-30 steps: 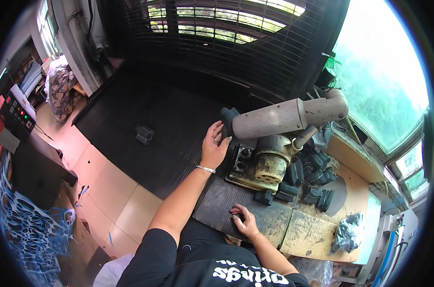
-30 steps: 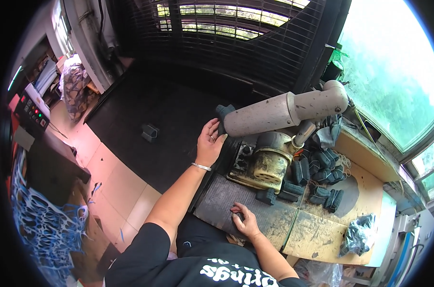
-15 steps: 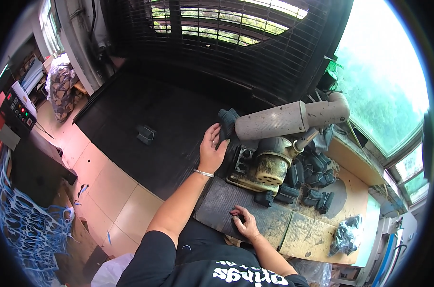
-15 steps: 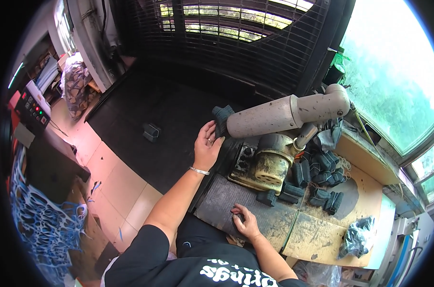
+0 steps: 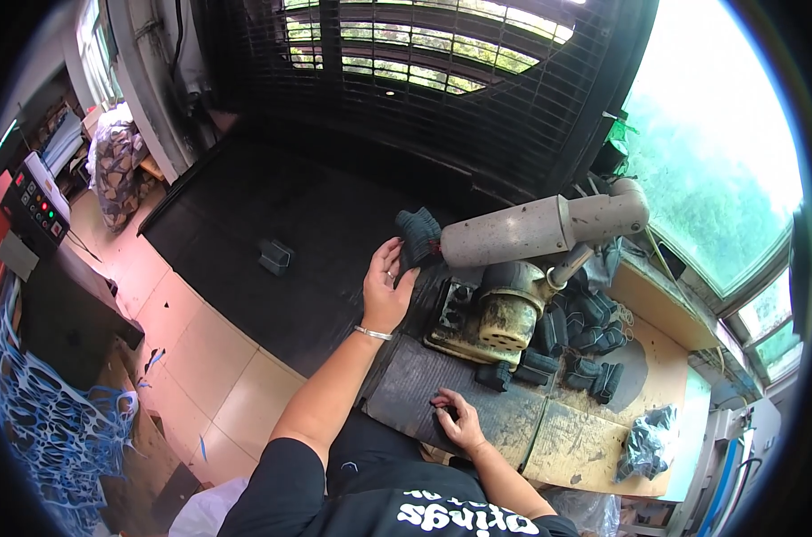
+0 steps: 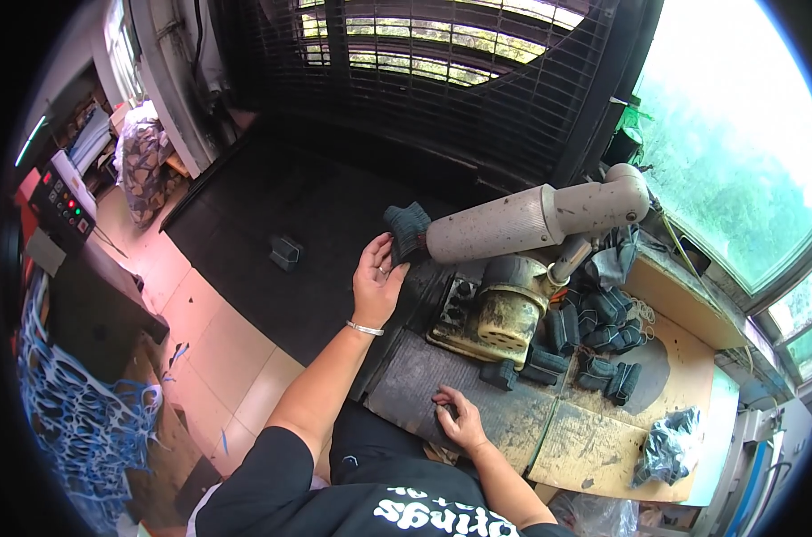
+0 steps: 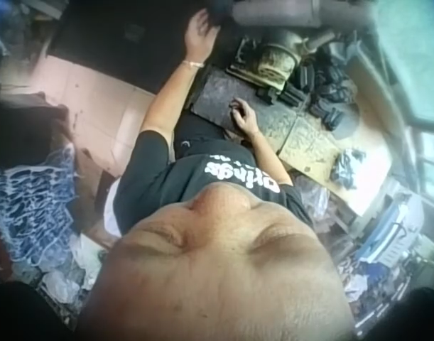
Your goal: Grinding the edges of shoe sole components using an industrial rotating grinder machine.
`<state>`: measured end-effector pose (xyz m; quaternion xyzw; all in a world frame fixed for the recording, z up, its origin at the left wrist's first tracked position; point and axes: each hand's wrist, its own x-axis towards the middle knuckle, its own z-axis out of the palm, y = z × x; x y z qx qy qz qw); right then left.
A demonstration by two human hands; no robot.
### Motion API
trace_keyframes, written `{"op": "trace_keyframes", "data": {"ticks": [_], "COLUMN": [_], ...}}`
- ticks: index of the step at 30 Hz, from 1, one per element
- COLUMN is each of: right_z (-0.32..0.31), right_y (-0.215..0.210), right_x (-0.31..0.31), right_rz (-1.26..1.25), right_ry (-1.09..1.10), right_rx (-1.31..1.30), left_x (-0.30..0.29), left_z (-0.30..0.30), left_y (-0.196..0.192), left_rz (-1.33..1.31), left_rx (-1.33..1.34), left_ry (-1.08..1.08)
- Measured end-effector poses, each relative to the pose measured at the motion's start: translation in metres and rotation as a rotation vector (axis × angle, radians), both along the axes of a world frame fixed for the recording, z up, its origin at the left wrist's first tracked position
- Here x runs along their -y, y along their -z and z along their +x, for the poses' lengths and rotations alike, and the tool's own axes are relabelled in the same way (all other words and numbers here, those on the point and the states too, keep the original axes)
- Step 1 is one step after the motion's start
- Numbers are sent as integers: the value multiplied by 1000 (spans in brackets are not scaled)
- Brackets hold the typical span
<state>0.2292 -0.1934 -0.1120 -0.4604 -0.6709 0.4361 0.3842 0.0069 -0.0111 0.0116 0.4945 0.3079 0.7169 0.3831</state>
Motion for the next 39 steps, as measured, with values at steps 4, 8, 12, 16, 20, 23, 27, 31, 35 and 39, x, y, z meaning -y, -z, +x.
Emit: {"op": "trace_keyframes", "data": {"ticks": [4,8,12,16,20,23,27,31,35,39], "right_z": [0,-1,1,1,1,2,1,1,1,1], "right_y": [0,-1,2,4,4,5,5,5,5,5], "right_x": [0,-2,-1,-1,-1,-1,-1,-2,-2,-2], "right_rz": [-6,-3,-19,-20,-8,-6,-2,0,-7,-3], "right_ry": [-1,-6,-2,-3,-11,-11,-12,-14,-10,-6], "right_rx": [-2,-6,-11,-13,-2,3,0,2,1,-2], "left_x": [4,7,9,7,-1,-4,-10,-14,-15,-12], "left_z": [-6,-9,-6,-1,2,7,12,17,22,22], "left_y": [-3,0,1,5,13,15,21,23,22,22], "left_rz": [2,41,39,45,46,16,-32,-38,-39,-33], "left_rx": [-15,-19,-66,-88,-89,-130,-119,-135,-121,-107], "left_ry": [-17,-34,24,48,52,63,72,76,90,87]}}
